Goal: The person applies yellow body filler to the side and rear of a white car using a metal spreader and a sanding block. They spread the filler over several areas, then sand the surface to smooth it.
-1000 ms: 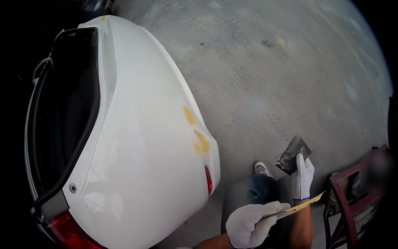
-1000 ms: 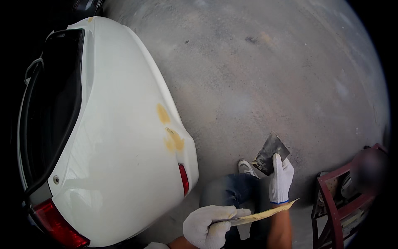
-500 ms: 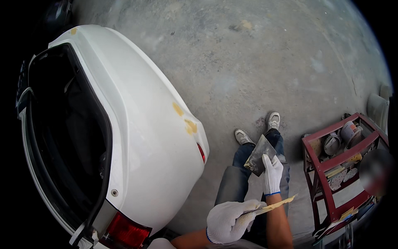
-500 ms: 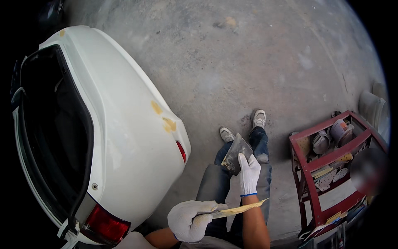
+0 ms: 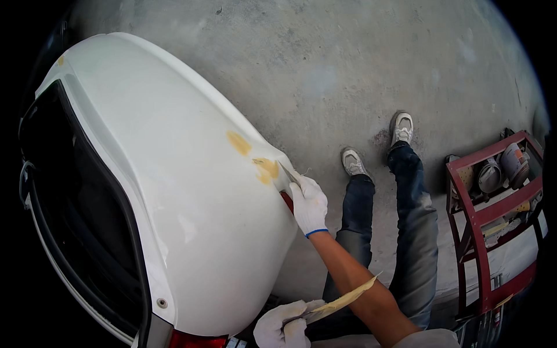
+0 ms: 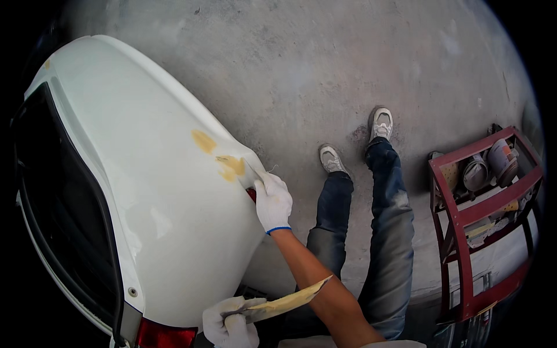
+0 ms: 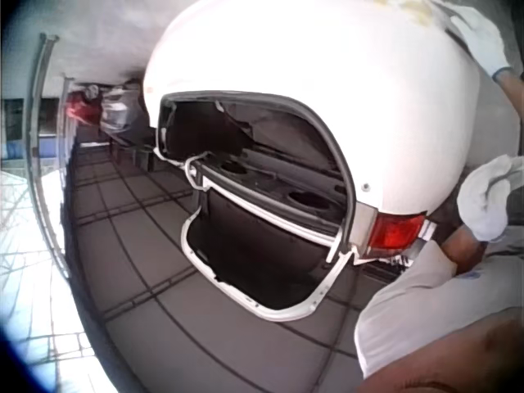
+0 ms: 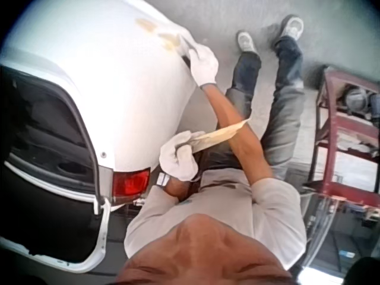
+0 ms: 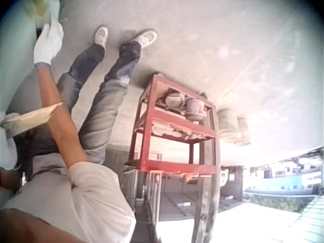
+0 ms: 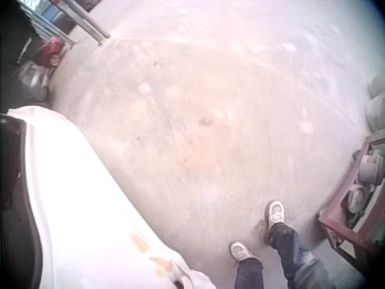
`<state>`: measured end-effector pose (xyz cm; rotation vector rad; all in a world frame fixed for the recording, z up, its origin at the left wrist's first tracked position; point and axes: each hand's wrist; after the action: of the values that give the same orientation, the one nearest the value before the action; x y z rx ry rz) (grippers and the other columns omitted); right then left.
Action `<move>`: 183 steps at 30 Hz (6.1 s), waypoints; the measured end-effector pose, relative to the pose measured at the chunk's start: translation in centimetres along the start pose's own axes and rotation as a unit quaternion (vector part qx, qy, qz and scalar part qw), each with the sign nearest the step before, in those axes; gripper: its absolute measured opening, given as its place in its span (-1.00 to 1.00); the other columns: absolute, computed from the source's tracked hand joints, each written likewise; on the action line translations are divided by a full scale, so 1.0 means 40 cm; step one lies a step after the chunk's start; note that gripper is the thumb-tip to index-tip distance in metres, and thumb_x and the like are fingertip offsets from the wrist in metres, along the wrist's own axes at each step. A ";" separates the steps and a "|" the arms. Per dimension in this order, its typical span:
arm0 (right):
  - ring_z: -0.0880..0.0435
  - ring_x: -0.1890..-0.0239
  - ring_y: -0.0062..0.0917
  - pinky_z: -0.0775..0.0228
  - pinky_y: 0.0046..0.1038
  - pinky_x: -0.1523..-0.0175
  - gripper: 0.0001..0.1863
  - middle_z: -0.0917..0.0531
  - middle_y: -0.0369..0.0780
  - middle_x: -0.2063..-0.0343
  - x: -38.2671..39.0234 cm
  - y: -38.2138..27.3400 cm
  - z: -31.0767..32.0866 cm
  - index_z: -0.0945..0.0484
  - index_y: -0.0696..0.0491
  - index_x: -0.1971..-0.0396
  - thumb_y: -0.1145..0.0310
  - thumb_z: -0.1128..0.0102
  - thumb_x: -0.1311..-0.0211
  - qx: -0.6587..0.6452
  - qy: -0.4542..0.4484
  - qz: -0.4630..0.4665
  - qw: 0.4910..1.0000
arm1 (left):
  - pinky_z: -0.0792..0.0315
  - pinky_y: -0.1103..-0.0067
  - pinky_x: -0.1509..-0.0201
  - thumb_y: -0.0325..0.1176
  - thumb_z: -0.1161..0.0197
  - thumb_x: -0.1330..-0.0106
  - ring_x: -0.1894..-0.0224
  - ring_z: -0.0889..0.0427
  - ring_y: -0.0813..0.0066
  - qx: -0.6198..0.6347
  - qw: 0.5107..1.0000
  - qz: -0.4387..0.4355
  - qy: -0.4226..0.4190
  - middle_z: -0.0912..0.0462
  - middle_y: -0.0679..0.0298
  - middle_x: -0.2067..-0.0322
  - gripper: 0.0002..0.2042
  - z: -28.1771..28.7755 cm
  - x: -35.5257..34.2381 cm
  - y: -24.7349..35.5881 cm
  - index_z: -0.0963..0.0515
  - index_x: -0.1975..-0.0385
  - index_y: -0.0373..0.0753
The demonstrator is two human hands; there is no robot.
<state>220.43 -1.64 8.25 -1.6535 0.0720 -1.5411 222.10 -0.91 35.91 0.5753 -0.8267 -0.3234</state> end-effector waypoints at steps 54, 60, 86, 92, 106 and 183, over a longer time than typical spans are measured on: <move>-0.59 -0.06 -0.32 -0.40 -0.40 -0.19 -0.64 -0.67 -0.19 0.03 -0.067 0.107 0.071 -0.64 0.01 -0.01 0.58 -0.14 -0.22 -0.052 0.081 0.130 0.987 | -0.67 0.10 0.21 -0.49 -0.03 -0.41 0.25 -0.70 -0.11 0.089 0.992 -0.011 0.089 -0.57 -0.12 0.15 -0.81 -0.014 -0.009 -0.205 -0.37 0.06 -0.44; -0.64 0.17 -0.56 -0.43 -0.54 -0.01 -0.72 -0.71 -0.16 0.20 0.005 0.028 0.383 -0.59 0.23 0.01 0.43 -0.14 -0.35 -0.112 0.118 0.012 0.987 | -0.56 0.48 0.21 -0.51 -0.04 -0.36 0.28 -0.63 0.43 0.060 0.980 -0.020 0.187 -0.61 0.08 0.32 -0.79 0.013 -0.016 -0.063 -0.49 0.13 -0.52; -0.57 0.41 -0.76 -0.44 -0.63 0.31 -0.83 -0.69 -0.34 0.40 0.228 -1.622 0.522 -0.67 0.24 0.21 0.47 -0.27 -0.27 -0.104 -0.126 0.198 0.967 | -0.43 0.69 0.20 -0.42 -0.04 -0.48 0.31 -0.50 0.67 0.344 0.885 -0.193 0.248 -0.59 0.32 0.33 -0.77 0.384 -0.376 1.012 -0.52 0.03 -0.42; -0.64 0.37 -0.64 -0.49 -0.57 0.21 -0.78 -0.71 -0.27 0.31 0.078 -1.954 0.335 -0.63 0.24 0.15 0.44 -0.22 -0.28 -0.240 -0.135 0.136 0.952 | -0.42 0.55 0.46 -0.46 -0.14 -0.43 0.56 -0.54 0.56 0.168 0.916 -0.261 0.255 -0.60 0.21 0.55 -0.77 0.612 -0.642 1.198 -0.55 0.01 -0.41; -0.52 0.44 -0.72 -0.36 -0.63 0.33 -0.74 -0.64 -0.34 0.38 -0.423 -2.796 0.009 -0.60 0.19 0.11 0.43 -0.34 -0.23 -0.163 -0.403 0.229 0.871 | -0.41 0.63 0.14 -0.34 -0.15 -0.42 0.30 -0.49 0.66 0.281 0.918 -0.076 0.270 -0.59 0.30 0.41 -0.80 1.035 -1.277 1.511 -0.58 0.24 -0.37; -0.52 -0.01 -0.48 -0.38 -0.31 -0.06 -0.47 -0.61 -0.39 -0.08 -0.709 -2.225 -1.183 -0.62 -0.12 -0.07 0.37 -0.26 0.03 0.454 -0.298 0.836 0.083 | -0.50 0.50 -0.01 -0.36 -0.08 -0.50 0.18 -0.61 0.40 0.618 0.481 0.333 0.525 -0.64 0.15 0.23 -0.80 0.777 -1.412 0.663 -0.52 0.14 -0.39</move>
<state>130.58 45.91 33.29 -0.0444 0.3122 1.0262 163.41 36.66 34.76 1.4838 0.1851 1.4510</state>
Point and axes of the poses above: each hand's wrist, its own x-axis away from the middle knuckle, its own z-axis out of the back of the hand, y = z × x
